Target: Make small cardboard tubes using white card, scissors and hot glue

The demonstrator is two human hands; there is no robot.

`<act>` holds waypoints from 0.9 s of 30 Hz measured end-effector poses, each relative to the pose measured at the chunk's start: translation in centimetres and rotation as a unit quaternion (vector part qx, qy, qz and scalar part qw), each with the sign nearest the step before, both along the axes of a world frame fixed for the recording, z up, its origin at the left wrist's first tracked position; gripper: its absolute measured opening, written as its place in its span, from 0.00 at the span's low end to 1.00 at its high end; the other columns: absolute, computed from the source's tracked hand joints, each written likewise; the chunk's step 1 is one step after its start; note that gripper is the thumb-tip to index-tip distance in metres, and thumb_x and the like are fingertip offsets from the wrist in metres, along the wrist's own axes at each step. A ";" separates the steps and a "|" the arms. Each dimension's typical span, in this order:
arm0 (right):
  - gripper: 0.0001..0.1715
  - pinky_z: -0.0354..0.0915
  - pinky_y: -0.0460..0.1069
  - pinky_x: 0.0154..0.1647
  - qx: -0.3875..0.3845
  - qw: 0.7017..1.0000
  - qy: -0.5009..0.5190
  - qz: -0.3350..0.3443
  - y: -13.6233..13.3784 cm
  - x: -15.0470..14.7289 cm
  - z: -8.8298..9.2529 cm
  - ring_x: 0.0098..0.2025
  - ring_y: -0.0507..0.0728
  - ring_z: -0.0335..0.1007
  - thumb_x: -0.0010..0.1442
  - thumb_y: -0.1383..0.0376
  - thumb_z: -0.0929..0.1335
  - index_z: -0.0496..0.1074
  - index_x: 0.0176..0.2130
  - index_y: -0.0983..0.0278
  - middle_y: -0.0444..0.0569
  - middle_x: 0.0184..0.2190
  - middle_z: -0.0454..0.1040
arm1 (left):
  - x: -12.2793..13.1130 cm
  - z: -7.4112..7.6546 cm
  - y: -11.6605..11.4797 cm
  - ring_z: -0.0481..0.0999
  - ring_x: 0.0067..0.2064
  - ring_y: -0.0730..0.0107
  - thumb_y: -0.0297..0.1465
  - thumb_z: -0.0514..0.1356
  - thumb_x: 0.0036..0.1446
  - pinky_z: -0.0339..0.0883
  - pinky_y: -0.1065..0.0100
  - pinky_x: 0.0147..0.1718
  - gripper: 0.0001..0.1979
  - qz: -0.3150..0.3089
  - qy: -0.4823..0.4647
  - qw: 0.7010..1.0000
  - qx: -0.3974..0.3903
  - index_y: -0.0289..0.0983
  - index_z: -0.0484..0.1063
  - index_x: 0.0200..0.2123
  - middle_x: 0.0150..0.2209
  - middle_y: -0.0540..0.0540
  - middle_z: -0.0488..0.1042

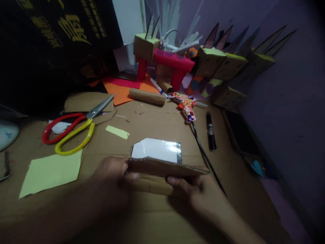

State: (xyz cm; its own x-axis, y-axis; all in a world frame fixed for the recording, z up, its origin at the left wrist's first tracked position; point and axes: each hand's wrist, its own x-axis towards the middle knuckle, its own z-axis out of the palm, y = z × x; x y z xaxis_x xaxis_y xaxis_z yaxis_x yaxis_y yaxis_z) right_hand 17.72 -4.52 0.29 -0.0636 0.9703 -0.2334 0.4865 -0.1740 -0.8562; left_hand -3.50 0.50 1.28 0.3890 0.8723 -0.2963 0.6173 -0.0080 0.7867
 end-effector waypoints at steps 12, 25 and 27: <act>0.17 0.68 0.47 0.43 0.494 0.844 -0.176 0.113 -2.8 1.6 -0.5 0.43 0.54 0.72 0.61 0.72 0.62 0.70 0.49 0.65 0.50 0.40 0.78 | -2.4 1.2 0.9 0.70 0.31 0.69 0.38 0.57 0.50 0.64 0.72 0.24 0.14 0.167 -0.390 0.906 0.018 0.38 0.71 0.39 0.36 0.46 0.72; 0.26 0.69 0.58 0.43 0.203 0.956 0.153 -0.143 0.6 0.4 0.8 0.45 0.61 0.72 0.62 0.56 0.59 0.62 0.55 0.67 0.61 0.48 0.72 | 0.0 1.3 0.1 0.77 0.38 0.56 0.32 0.69 0.39 0.68 0.59 0.40 0.23 0.206 -0.434 0.875 -0.056 0.32 0.71 0.41 0.35 0.42 0.79; 0.28 0.70 0.55 0.38 0.041 0.962 0.254 -0.089 1.9 -0.1 2.3 0.38 0.61 0.75 0.60 0.52 0.61 0.66 0.52 0.68 0.59 0.41 0.76 | 0.3 1.4 -0.3 0.77 0.39 0.54 0.34 0.69 0.40 0.68 0.58 0.40 0.22 0.197 -0.432 0.879 -0.036 0.32 0.72 0.40 0.35 0.42 0.79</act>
